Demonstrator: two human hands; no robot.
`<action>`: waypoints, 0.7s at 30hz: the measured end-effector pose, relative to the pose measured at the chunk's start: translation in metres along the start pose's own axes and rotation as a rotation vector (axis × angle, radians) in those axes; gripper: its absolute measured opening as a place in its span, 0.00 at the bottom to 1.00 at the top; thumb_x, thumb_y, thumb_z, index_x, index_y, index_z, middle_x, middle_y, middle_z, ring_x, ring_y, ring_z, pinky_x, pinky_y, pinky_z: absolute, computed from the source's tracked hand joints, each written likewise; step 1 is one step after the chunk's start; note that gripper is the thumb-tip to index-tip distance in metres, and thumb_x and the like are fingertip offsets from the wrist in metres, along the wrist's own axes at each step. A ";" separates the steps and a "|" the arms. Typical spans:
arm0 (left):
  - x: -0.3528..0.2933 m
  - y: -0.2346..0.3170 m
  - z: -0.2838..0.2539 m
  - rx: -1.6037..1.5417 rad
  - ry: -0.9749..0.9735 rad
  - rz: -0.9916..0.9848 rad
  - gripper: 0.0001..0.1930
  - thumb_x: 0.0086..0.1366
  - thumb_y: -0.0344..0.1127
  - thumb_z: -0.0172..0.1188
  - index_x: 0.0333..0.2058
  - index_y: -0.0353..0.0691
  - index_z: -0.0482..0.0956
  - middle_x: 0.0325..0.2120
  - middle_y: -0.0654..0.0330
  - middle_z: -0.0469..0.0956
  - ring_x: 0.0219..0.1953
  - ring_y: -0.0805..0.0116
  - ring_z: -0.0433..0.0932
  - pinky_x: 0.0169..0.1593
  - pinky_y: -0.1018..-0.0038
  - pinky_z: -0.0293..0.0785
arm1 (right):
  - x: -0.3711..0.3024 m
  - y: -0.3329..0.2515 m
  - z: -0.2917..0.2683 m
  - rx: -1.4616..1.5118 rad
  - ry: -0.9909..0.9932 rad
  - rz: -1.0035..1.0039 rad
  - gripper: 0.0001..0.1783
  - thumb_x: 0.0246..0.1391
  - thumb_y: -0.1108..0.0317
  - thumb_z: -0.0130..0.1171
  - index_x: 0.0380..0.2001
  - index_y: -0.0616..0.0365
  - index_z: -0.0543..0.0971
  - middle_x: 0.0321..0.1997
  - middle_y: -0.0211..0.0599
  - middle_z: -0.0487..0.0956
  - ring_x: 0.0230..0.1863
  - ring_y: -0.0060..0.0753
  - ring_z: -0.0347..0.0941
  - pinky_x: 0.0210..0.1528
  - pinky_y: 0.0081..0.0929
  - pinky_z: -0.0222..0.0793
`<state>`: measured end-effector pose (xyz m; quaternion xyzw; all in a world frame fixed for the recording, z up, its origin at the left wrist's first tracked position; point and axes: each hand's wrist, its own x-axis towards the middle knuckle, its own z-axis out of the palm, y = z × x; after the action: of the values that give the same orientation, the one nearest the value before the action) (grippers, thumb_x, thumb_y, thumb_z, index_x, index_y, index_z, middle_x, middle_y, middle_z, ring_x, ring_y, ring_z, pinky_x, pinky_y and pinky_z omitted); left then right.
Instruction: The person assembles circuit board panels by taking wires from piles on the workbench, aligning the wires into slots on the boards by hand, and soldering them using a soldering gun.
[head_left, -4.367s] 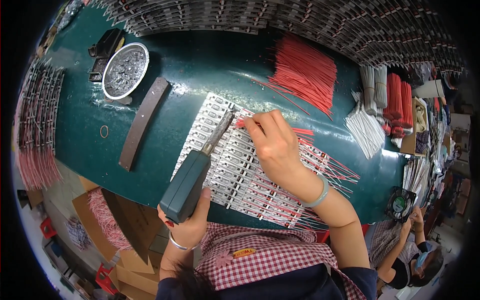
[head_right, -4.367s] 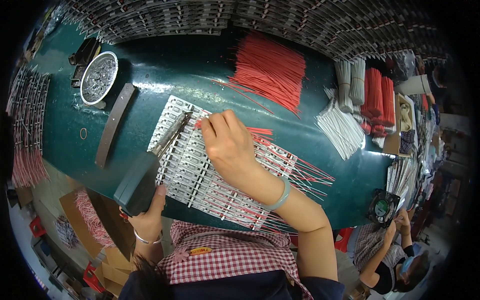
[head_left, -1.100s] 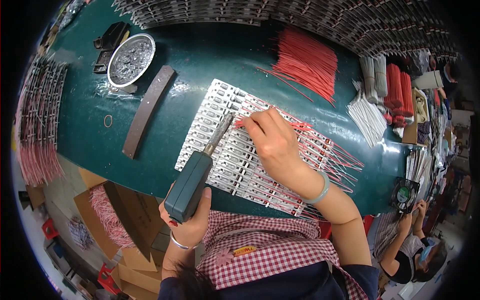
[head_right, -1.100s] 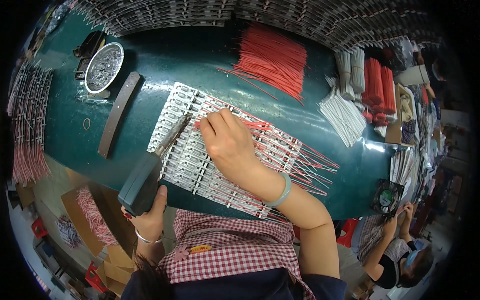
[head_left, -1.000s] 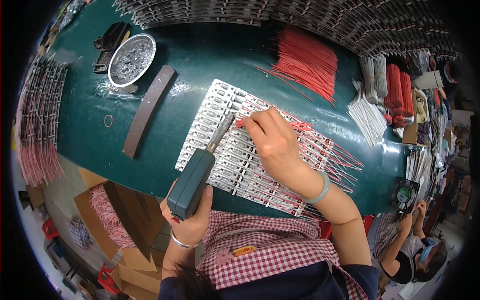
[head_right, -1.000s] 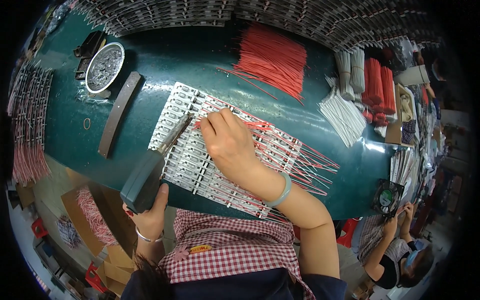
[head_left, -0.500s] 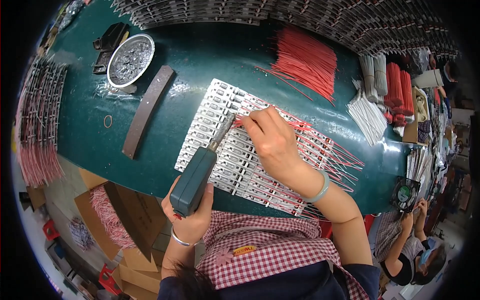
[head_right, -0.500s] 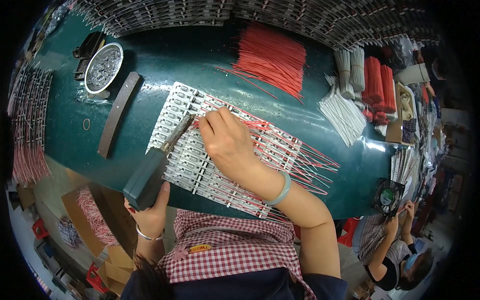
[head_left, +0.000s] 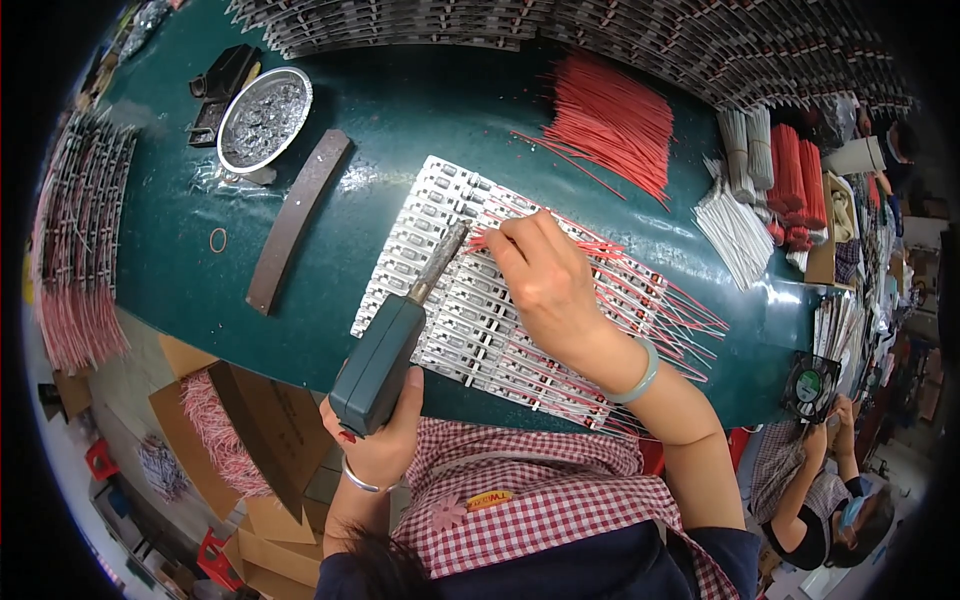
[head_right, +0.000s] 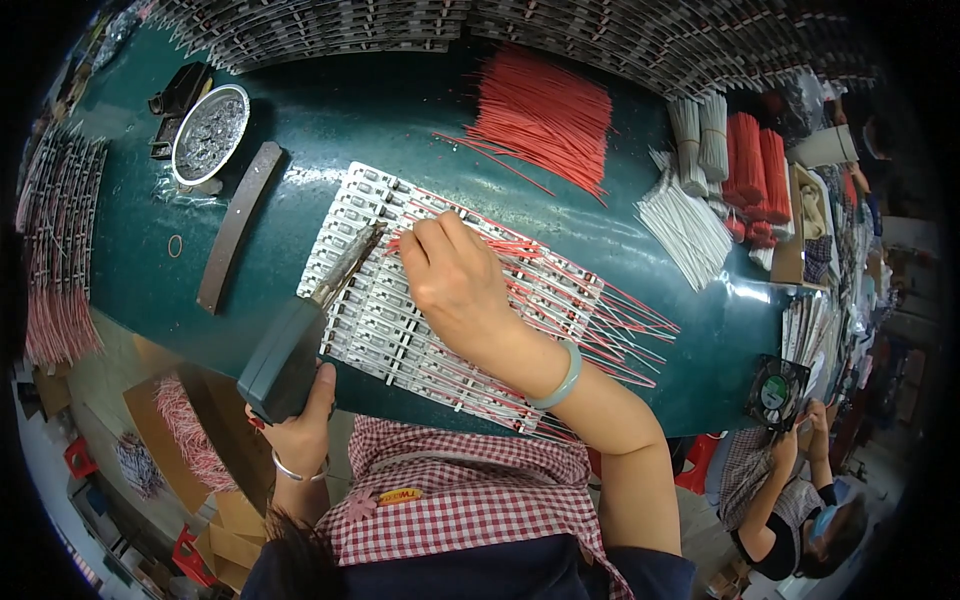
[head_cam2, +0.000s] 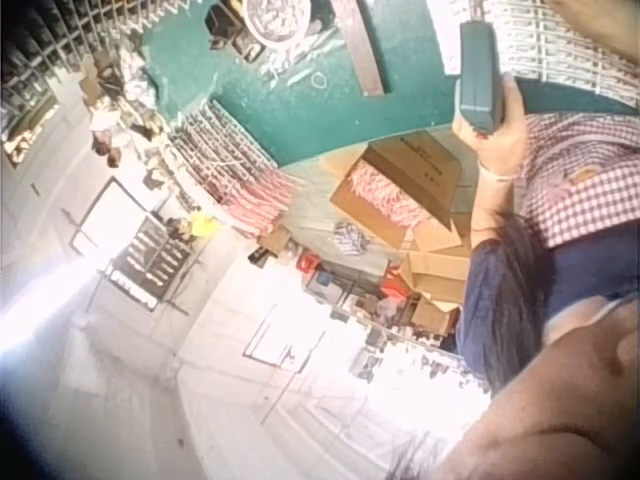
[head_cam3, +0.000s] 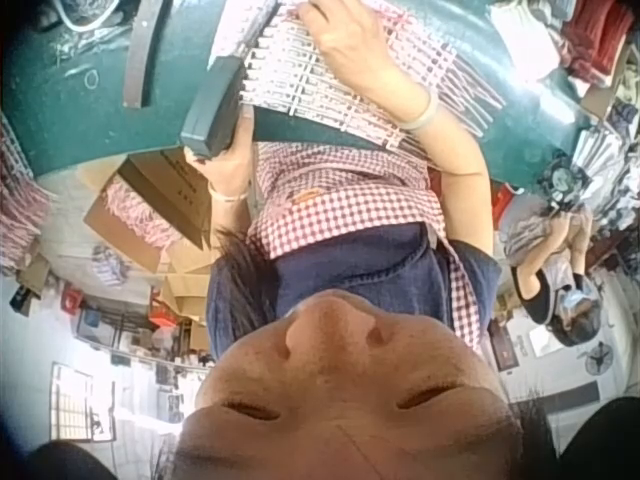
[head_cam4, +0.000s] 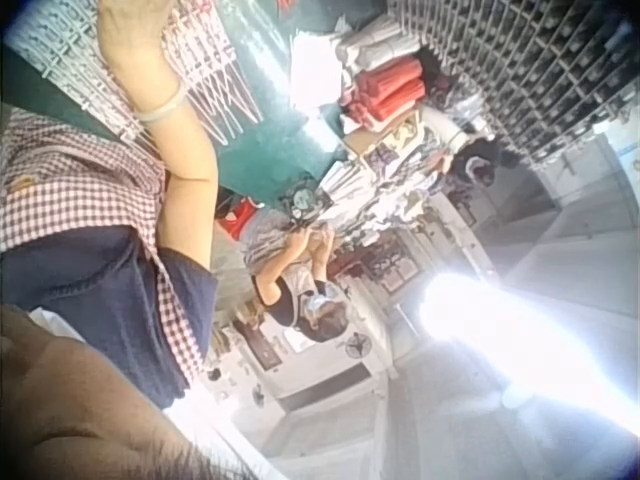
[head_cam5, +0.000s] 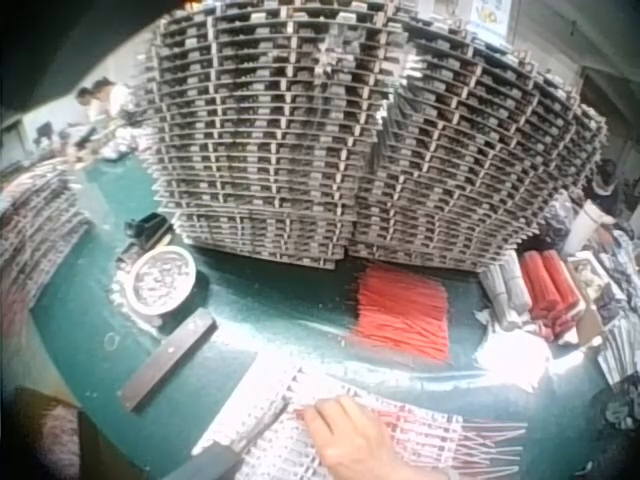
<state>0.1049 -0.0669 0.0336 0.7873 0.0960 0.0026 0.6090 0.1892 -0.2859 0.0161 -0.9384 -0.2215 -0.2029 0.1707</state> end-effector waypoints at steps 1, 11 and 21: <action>0.000 0.000 0.000 -0.004 0.001 0.004 0.12 0.56 0.24 0.70 0.39 0.28 0.83 0.31 0.56 0.84 0.30 0.70 0.83 0.37 0.75 0.77 | 0.000 0.000 0.000 0.002 0.001 0.001 0.13 0.40 0.76 0.60 0.34 0.68 0.79 0.33 0.39 0.72 0.38 0.38 0.71 0.36 0.31 0.73; -0.005 0.007 -0.005 0.007 0.036 -0.022 0.10 0.57 0.25 0.71 0.37 0.28 0.84 0.26 0.58 0.84 0.27 0.73 0.81 0.34 0.77 0.77 | -0.004 -0.007 -0.009 0.043 0.000 -0.028 0.15 0.42 0.76 0.61 0.37 0.68 0.79 0.35 0.40 0.74 0.40 0.39 0.72 0.37 0.31 0.73; -0.001 0.004 -0.003 0.022 0.006 0.129 0.11 0.57 0.23 0.69 0.39 0.27 0.82 0.32 0.55 0.83 0.31 0.72 0.81 0.37 0.77 0.76 | -0.007 -0.009 -0.005 0.058 -0.040 -0.008 0.15 0.42 0.78 0.61 0.38 0.69 0.79 0.35 0.40 0.73 0.39 0.39 0.71 0.36 0.32 0.73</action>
<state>0.1038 -0.0656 0.0380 0.7985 0.0468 0.0432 0.5986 0.1776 -0.2834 0.0194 -0.9361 -0.2341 -0.1785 0.1926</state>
